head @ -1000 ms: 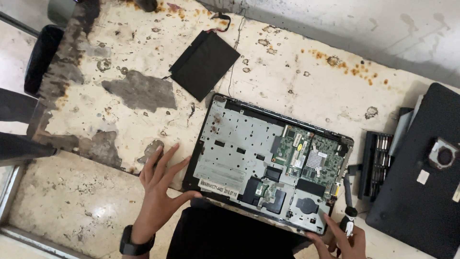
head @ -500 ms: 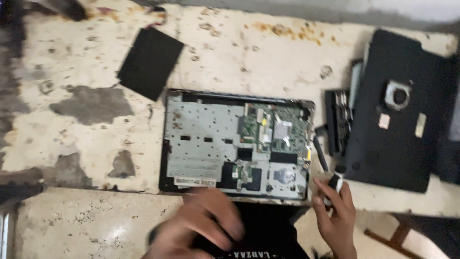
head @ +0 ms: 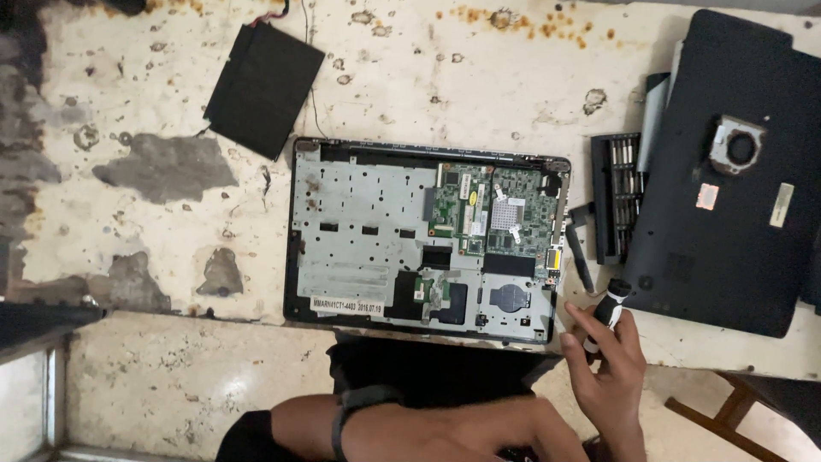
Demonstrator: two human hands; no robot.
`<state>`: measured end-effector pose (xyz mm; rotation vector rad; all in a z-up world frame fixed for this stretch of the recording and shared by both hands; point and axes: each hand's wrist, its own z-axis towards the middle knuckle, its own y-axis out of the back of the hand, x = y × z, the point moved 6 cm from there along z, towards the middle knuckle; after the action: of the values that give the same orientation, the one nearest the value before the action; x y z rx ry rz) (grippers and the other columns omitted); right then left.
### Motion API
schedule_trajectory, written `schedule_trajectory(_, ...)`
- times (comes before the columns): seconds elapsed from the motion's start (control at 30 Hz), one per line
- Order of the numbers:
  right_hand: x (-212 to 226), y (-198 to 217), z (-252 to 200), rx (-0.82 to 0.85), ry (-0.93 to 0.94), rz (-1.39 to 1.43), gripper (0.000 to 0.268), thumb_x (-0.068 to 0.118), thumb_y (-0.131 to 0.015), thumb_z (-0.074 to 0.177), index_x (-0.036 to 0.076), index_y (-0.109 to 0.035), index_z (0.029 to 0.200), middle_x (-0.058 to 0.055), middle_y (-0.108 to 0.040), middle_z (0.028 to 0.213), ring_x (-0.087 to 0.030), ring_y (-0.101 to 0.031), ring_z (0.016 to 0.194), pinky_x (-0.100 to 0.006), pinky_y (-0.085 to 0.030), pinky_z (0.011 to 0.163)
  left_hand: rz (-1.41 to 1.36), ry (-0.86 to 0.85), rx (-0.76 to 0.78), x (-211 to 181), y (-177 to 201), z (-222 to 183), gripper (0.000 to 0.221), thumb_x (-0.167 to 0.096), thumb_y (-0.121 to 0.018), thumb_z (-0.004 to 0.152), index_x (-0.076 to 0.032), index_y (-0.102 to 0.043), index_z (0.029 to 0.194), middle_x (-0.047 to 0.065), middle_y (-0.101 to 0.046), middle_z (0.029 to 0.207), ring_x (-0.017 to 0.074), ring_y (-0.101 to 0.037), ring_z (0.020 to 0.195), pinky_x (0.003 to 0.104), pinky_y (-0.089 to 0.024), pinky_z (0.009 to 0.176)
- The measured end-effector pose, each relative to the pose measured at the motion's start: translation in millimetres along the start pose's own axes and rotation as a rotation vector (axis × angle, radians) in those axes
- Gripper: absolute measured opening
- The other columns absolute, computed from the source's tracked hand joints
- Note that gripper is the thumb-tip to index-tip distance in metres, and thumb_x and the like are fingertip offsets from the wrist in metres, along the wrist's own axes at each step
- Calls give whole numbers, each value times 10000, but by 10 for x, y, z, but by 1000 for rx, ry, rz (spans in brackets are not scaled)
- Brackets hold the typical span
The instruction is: Disassembling a laptop by removing screws and disconnecting internal components like the fan and battery.
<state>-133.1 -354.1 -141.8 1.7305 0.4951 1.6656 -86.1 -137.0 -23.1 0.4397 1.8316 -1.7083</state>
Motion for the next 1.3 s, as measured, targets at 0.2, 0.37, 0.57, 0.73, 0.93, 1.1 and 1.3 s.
schedule_trajectory(0.2, 35, 86, 8, 63, 22, 76, 420, 234, -611, 992, 35, -666, 1358, -166, -592, 1152, -275, -580, 1061, -379, -512, 874, 924, -560, -495, -863, 286, -562, 104, -205, -611, 1064, -149, -548, 1124, 83, -679, 1113, 260, -639, 1058, 414, -521, 980)
schedule_trajectory(0.37, 93, 333, 18, -89, 139, -80, 303, 205, -566, 1051, 10, -747, 1198, -192, -657, 1014, -267, -617, 856, -343, -447, 696, 1334, -382, -917, -916, 960, -1208, 196, 35, -628, 947, -116, -619, 1071, 69, -691, 1091, 232, -667, 1099, 365, -550, 998)
schedule_trajectory(0.57, 72, 243, 119, -31, 87, -136, 266, 210, -570, 1060, 79, -779, 1159, -195, -577, 1083, -277, -595, 835, -343, -482, 622, 1594, -252, -1206, -1265, 1177, -1623, 109, -34, -628, 1054, -27, -636, 1163, 147, -691, 1134, 264, -659, 1073, 356, -559, 903)
schedule_trajectory(0.73, -124, 76, 23, -64, 103, -114, 317, 284, -564, 1068, 79, -790, 1151, -140, -514, 968, -247, -438, 711, -367, -299, 632, 1840, -148, -1278, -1629, 1524, -1714, 178, -159, -585, 1146, 9, -634, 1173, 196, -619, 1190, 360, -578, 1119, 463, -452, 939)
schedule_trajectory(0.93, -154, 80, -32, -227, 82, -136, 336, 291, -572, 1113, 65, -821, 1096, -177, -524, 908, -224, -347, 528, -330, -255, 520, 1965, 236, -1523, -1681, 2272, -1845, 847, -586, -594, 1069, 90, -391, 1538, 322, -435, 1331, 489, -414, 1200, 600, -430, 946)
schedule_trajectory(1.1, -146, 41, -64, -98, -200, -293, 363, 352, -571, 1165, 105, -838, 1180, -151, -541, 1073, -284, -546, 747, -333, -415, 551, 1984, 73, -1527, -1611, 2423, -1829, 755, -598, -527, 1077, 22, -416, 1493, 210, -371, 1338, 430, -398, 1178, 648, -479, 969)
schedule_trajectory(1.3, -414, -32, -101, -114, -60, -301, 380, 264, -542, 1194, 57, -845, 1099, -217, -595, 1107, -287, -582, 838, -357, -456, 712, 2174, 51, -1596, -1683, 2481, -1826, 853, -749, -557, 1005, -25, -463, 1446, 195, -392, 1350, 410, -409, 1247, 623, -472, 970)
